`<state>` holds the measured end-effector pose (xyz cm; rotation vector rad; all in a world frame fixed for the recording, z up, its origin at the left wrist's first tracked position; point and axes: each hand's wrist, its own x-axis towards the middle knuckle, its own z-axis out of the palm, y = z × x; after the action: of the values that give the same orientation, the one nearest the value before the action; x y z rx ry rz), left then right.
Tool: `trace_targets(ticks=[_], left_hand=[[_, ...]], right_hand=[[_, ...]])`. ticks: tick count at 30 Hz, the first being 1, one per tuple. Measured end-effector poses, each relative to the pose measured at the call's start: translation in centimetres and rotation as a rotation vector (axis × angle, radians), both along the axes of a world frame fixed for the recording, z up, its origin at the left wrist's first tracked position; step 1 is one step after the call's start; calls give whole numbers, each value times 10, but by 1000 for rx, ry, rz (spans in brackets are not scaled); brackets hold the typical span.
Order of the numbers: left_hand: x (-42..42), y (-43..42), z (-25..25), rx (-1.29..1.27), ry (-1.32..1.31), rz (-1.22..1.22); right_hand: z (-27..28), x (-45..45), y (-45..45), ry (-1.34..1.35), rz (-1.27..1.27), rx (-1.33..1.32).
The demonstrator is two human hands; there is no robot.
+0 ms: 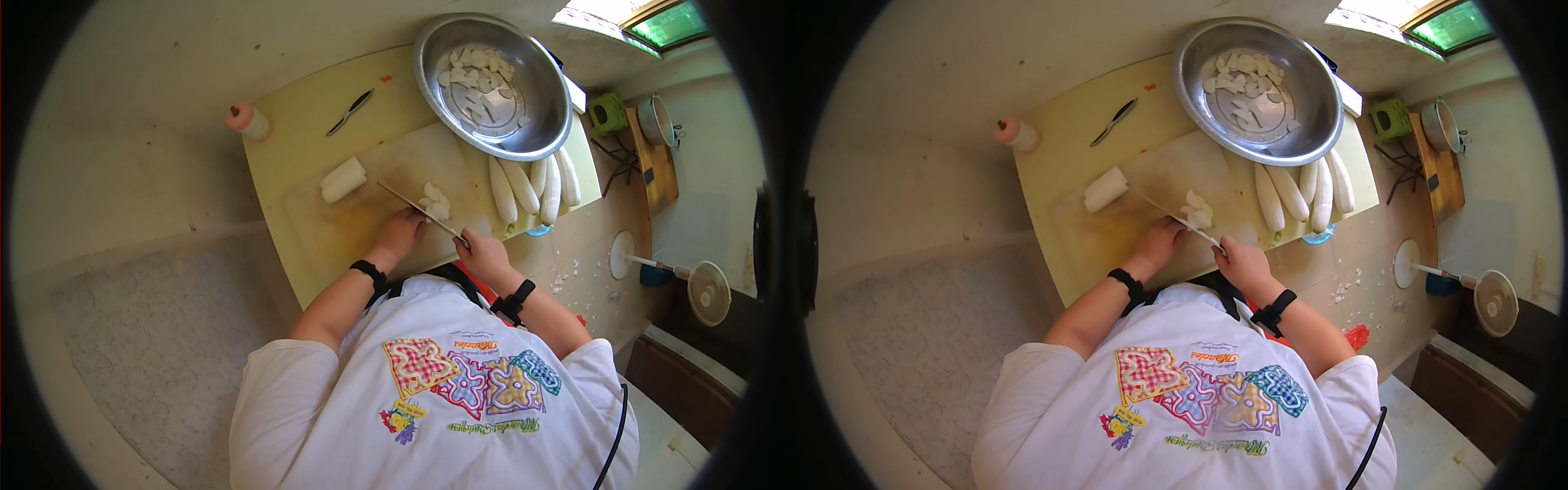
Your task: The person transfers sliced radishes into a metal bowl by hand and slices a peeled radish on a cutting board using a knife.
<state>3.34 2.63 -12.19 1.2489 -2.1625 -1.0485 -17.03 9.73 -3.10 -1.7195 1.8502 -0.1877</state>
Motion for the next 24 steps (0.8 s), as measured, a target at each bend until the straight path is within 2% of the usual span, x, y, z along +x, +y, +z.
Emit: trace_targets(ticks=[6, 8, 24], left_hand=[[0, 1, -8, -64, -16, -24], [-1, 2, -1, -69, -108, 9], [0, 2, -18, -55, -24, -9]], right_hand=[[3, 1, 1, 46, 44, -23], [4, 1, 0, 67, 69, -45], [-2, -4, -7, 22, 68, -3]])
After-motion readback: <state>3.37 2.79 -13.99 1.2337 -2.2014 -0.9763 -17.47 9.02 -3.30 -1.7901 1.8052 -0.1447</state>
